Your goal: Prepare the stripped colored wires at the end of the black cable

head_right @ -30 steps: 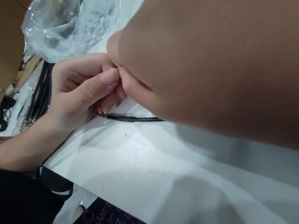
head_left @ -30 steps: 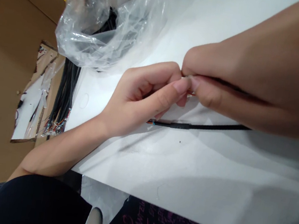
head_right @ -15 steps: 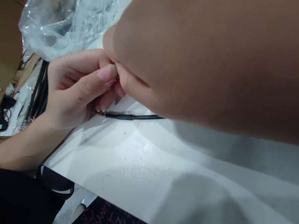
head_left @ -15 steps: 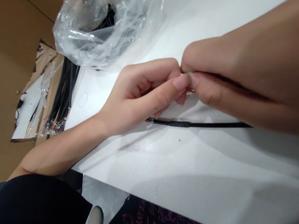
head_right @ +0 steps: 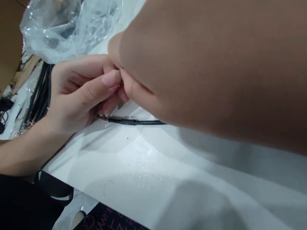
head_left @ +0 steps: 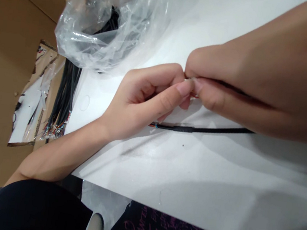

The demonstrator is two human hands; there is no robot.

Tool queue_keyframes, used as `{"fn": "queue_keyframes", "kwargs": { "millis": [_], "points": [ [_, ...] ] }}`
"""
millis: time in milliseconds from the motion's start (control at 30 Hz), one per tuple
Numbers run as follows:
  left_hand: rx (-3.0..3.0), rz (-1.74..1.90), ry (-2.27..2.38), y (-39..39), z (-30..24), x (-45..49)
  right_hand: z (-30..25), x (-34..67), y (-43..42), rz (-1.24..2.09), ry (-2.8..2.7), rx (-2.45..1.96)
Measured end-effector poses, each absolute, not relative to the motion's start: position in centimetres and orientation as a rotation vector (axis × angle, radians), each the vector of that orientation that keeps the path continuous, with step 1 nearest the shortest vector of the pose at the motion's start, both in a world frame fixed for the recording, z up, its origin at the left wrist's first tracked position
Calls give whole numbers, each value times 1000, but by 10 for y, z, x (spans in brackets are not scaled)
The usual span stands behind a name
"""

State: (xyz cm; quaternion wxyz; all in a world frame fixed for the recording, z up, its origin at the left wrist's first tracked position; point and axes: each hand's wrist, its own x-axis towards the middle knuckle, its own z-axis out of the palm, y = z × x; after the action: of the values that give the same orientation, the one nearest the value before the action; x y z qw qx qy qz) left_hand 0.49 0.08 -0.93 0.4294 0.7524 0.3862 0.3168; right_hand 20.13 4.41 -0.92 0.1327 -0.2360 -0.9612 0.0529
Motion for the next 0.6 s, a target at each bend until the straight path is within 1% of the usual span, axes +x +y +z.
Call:
{"fn": "queue_keyframes", "kwargs": {
  "millis": [67, 100, 400, 500, 600],
  "points": [
    [1865, 781, 986, -1, -8, 6, -7, 201, 43, -238, -2848, -762],
    [1866, 788, 976, -1, -8, 6, -6, 201, 43, -347, -2865, -791],
    [1925, 773, 895, 4, -12, 0, -6, 201, 36, -321, -2818, -759],
    [1931, 757, 919, 3, -11, 0, -12, 201, 38, -284, -2787, -769],
    [1933, 756, 930, 3, -11, 0, -21, 200, 44, -231, -2664, -682]
  ]
}}
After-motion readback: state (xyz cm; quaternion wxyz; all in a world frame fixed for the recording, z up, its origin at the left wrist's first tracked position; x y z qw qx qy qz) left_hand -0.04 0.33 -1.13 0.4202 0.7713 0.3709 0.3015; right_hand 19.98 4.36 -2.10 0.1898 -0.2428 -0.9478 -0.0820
